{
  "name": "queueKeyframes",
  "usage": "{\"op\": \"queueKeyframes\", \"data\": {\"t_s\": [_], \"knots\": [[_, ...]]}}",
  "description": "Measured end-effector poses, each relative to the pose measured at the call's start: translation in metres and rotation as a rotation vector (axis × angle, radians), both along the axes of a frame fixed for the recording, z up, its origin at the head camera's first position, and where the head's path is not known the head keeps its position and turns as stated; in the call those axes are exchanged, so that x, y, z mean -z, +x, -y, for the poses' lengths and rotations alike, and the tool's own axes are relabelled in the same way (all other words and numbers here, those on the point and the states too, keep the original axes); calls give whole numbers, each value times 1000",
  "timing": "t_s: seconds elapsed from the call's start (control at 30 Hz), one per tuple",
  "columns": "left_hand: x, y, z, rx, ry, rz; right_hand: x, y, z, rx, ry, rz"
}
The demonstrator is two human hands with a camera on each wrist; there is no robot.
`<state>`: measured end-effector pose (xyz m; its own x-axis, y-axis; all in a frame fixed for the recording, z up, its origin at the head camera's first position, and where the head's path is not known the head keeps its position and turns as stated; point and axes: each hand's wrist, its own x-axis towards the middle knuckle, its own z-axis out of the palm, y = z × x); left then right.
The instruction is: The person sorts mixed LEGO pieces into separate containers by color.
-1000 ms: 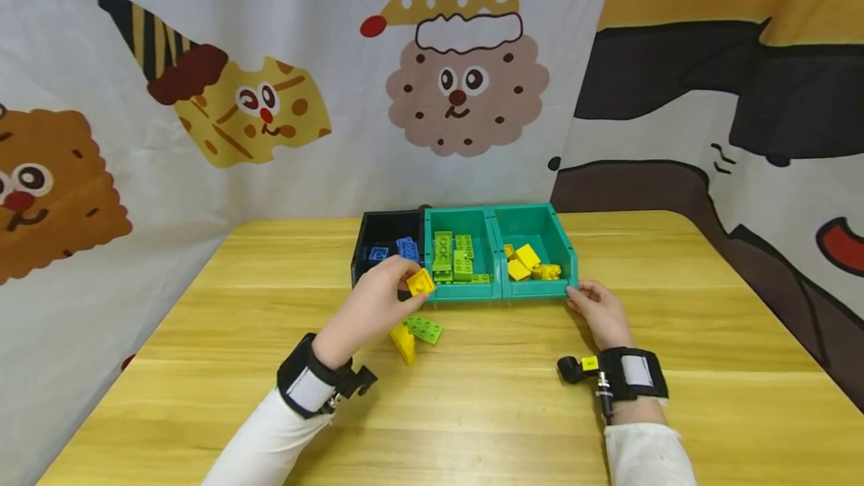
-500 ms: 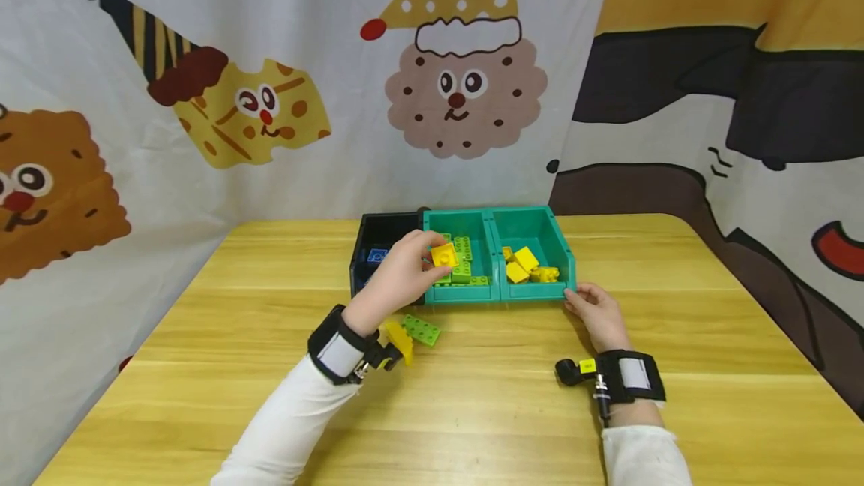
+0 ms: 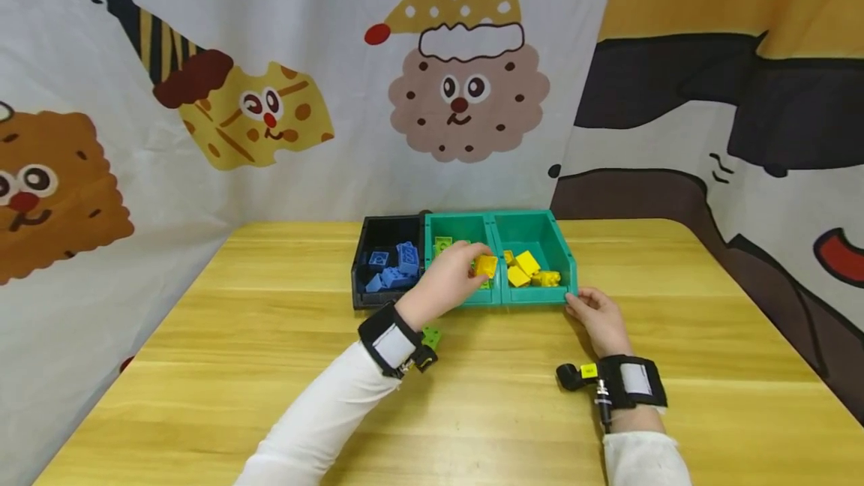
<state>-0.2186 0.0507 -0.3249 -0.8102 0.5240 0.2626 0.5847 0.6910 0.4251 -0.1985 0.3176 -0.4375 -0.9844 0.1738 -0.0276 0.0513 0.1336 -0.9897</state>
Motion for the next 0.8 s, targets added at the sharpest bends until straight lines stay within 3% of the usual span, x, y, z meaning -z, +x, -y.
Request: {"op": "queueKeyframes", "data": {"t_s": [0.13,0.37,0.47,0.67,0.8], "knots": [[6,-3,-14,33,-94,-81,0,1,1,4,17,10],[15,-8,-37,94,-361,-338,1,2,0,6,-1,7],[18,-10,-44,118,-465,-415,1,2,0,7,-5,10],[26,-10,-52,128,-606,-499,0,2,1,16,52,29],[34,-7,-58,100,-705,-491,1,0,1,21,65,26]]}}
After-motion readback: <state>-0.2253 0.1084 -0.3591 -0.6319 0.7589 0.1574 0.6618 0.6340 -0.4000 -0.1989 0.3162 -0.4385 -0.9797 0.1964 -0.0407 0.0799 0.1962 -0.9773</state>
